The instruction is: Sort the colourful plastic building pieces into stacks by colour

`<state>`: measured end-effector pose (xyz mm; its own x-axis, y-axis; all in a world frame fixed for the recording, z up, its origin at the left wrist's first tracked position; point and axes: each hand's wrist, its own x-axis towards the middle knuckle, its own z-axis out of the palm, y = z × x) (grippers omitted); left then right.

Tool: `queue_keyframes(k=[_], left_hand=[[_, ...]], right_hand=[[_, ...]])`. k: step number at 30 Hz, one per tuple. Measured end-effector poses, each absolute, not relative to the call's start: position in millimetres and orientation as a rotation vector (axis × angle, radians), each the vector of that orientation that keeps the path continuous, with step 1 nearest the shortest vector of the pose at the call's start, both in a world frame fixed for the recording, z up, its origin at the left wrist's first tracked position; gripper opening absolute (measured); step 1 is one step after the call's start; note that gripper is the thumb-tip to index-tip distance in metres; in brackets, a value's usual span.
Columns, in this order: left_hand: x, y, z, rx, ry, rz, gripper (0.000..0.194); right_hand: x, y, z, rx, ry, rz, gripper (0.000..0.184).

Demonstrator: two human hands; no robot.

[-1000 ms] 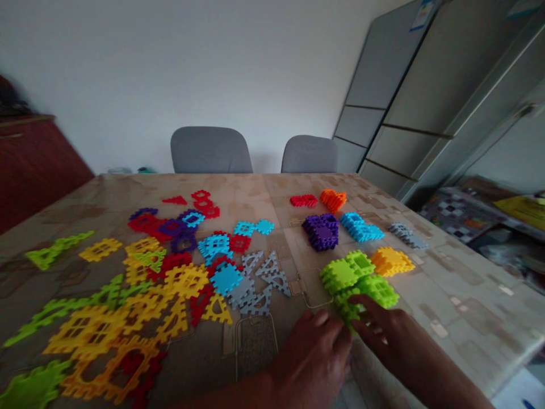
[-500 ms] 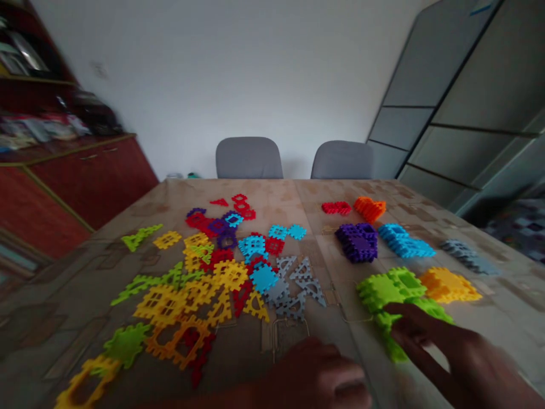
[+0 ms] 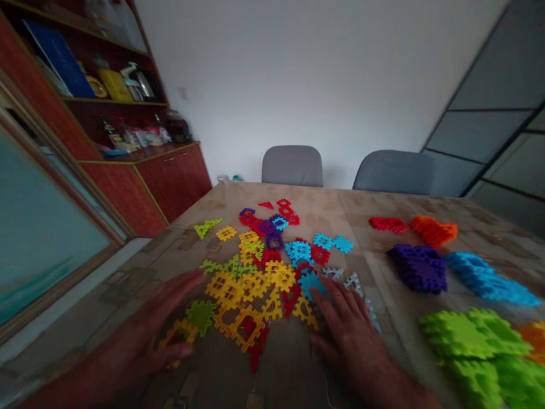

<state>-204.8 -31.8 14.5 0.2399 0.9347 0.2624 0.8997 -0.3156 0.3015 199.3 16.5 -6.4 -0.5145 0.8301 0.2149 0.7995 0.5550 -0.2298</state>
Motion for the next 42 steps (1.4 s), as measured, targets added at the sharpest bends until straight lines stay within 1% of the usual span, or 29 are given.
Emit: queue_keyframes(k=[2, 4, 9, 12, 15, 19, 22, 26, 31, 36, 39, 42], left_hand=[[-209.2, -55.1, -6.2, 2.393, 1.720, 0.526, 0.083], [-204.8, -65.3, -20.3, 2.428, 1.709, 0.472, 0.091], [-168.5, -51.9, -24.8, 2.503, 1.665, 0.481, 0.087], [-146.0, -34.8, -21.0, 2.482, 1.581, 0.555, 0.078], [-138.4, -7.7, -12.4, 2.425, 1.596, 0.731, 0.060], [-151.3, 50.4, 15.1, 2.411, 1.582, 0.863, 0.036], [-163.1, 95.4, 29.3, 2.433, 1.556, 0.845, 0.039], [-167.4, 124.7, 17.9, 2.478, 1.471, 0.744, 0.042], [-168.5, 120.7, -2.3, 2.495, 1.392, 0.697, 0.031], [-171.5, 117.1, 1.2, 2.466, 1.356, 0.702, 0.021], [-166.7, 113.3, 5.1, 2.452, 1.343, 0.709, 0.023], [-156.9, 105.9, 11.6, 2.450, 1.331, 0.711, 0.025]], right_hand=[[200.3, 22.5, -28.7, -1.464, -2.408, 0.047, 0.064], [201.2, 25.6, -41.6, -1.476, -2.396, 0.009, 0.063], [184.3, 28.4, -43.4, -1.402, -2.448, -0.004, 0.063], [171.8, 31.8, -38.7, -1.343, -2.478, 0.029, 0.061], [171.6, 39.4, -31.8, -1.234, -2.445, 0.106, 0.057], [176.9, 50.9, -20.2, -1.180, -2.323, 0.165, 0.044], [171.4, 52.0, -15.9, -1.106, -2.328, 0.220, 0.039], [162.3, 45.4, -16.8, -1.035, -2.443, 0.258, 0.045], [161.9, 36.8, -9.2, -1.031, -2.459, 0.267, 0.042], [150.0, 19.8, 4.6, -0.707, -2.703, 0.384, 0.052], [140.0, 11.8, 4.0, -0.512, -2.831, 0.369, 0.047], [136.6, 9.3, -1.3, -0.551, -2.801, 0.343, 0.037]])
